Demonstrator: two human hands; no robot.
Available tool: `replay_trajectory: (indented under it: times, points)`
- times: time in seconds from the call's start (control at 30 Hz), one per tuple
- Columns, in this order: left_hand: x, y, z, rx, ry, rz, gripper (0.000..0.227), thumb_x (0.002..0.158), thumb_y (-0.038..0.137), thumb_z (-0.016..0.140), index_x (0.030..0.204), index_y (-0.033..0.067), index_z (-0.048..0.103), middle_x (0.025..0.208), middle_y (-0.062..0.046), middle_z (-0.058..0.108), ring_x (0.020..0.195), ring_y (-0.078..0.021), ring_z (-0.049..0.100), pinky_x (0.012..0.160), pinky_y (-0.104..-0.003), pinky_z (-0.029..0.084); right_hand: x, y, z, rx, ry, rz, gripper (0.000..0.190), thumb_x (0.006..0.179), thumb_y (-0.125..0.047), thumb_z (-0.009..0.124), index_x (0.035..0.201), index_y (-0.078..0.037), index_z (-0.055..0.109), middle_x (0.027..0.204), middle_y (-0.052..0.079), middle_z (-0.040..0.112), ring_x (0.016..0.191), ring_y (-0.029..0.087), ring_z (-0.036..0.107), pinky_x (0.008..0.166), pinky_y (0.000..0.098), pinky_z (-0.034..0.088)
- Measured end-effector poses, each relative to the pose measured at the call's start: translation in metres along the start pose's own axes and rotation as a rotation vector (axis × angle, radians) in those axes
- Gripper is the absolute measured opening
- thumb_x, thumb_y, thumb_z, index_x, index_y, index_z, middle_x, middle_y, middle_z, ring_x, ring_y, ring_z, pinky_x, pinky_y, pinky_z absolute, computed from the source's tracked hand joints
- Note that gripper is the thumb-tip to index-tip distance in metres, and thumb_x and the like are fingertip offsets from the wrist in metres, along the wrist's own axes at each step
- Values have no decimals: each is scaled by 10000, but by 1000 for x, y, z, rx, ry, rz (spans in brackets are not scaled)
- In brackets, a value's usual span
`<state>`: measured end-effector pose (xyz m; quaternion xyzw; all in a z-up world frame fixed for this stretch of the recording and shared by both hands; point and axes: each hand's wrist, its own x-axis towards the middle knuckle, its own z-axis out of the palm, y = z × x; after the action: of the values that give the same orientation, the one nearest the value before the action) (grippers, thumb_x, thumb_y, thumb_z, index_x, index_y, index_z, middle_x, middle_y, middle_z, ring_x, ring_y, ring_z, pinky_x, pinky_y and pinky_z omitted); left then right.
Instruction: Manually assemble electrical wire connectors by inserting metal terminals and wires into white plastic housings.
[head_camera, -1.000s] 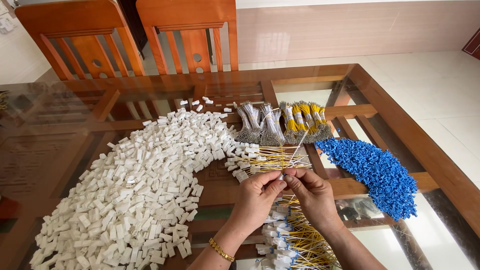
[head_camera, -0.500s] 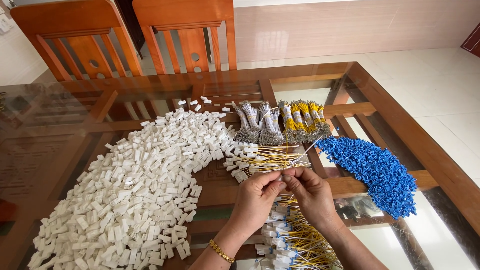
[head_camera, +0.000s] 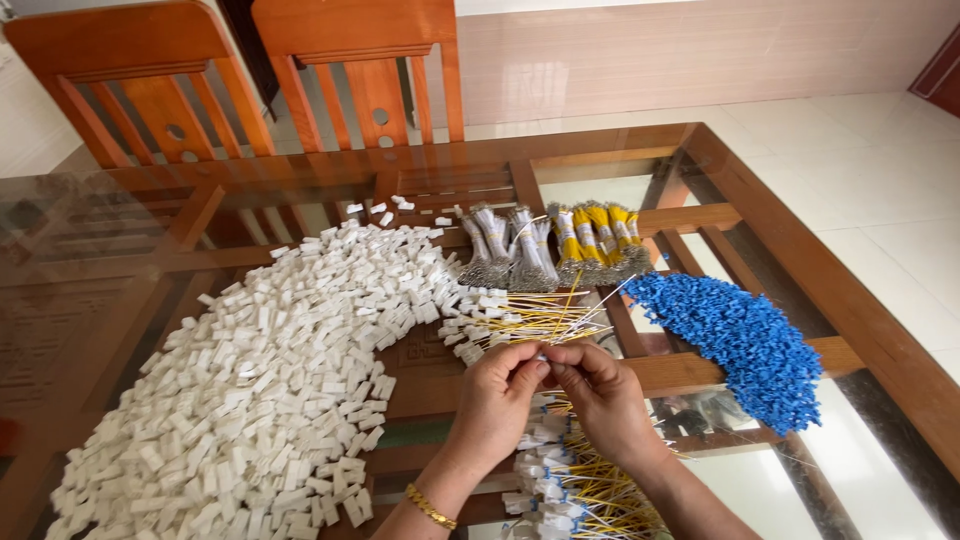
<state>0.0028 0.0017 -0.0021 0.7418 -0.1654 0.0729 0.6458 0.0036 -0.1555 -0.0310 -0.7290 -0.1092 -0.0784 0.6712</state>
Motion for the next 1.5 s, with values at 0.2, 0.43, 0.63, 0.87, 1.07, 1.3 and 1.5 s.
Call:
replay_trajectory:
  times: [0.2,0.43,0.63,0.87,1.07,1.3,1.5]
  points:
    - [4,17,-15,293,-320,-40,114,901,87,697,958,98,795,669,18,721,452,-55,497,395,-231,364,54,2,-90,-397,412,143,192,1001,-60,623,1178,14,643,1045,138,747,857,220,748,759,329,632]
    - [10,-3,-24,548,-417,83,172,882,170,724,1024,97,788,871,-24,726,769,-169,648,758,-321,513,91,82,-118,-1314,61,207,265,973,-353,632,1206,-325,754,1062,13,754,827,270,727,735,403,595]
    - [74,-107,-52,888,99,102,148,914,221,642,976,237,776,832,-56,729,834,-323,701,747,-461,568,101,112,-134,-1567,39,39,205,940,-463,626,1089,-389,746,1002,-51,727,840,184,781,764,328,646]
    - [127,-162,-42,1202,38,345,148,858,216,629,853,225,776,839,-34,662,869,-304,647,728,-466,546,90,100,-130,-1389,94,22,243,985,-405,594,1118,-240,715,999,32,700,869,256,780,751,373,651]
    - [124,-102,-40,1197,-186,-2,100,899,36,667,895,71,760,902,-84,670,887,-224,615,1009,-513,443,63,0,-80,-903,267,113,161,954,-149,706,1053,-33,756,842,108,770,598,192,695,523,309,549]
    - [100,-26,-43,444,50,-139,228,1042,99,478,1235,21,572,975,-85,623,564,-90,466,469,-207,421,38,-36,-44,73,220,275,280,907,97,661,1183,75,700,954,231,738,843,331,734,770,420,619]
    - [31,5,-8,-70,-113,-148,327,1109,193,330,1261,27,568,785,-7,519,650,-95,491,581,-219,461,28,-13,-20,-43,138,82,171,866,29,730,1029,26,782,880,145,793,789,209,742,711,332,635]
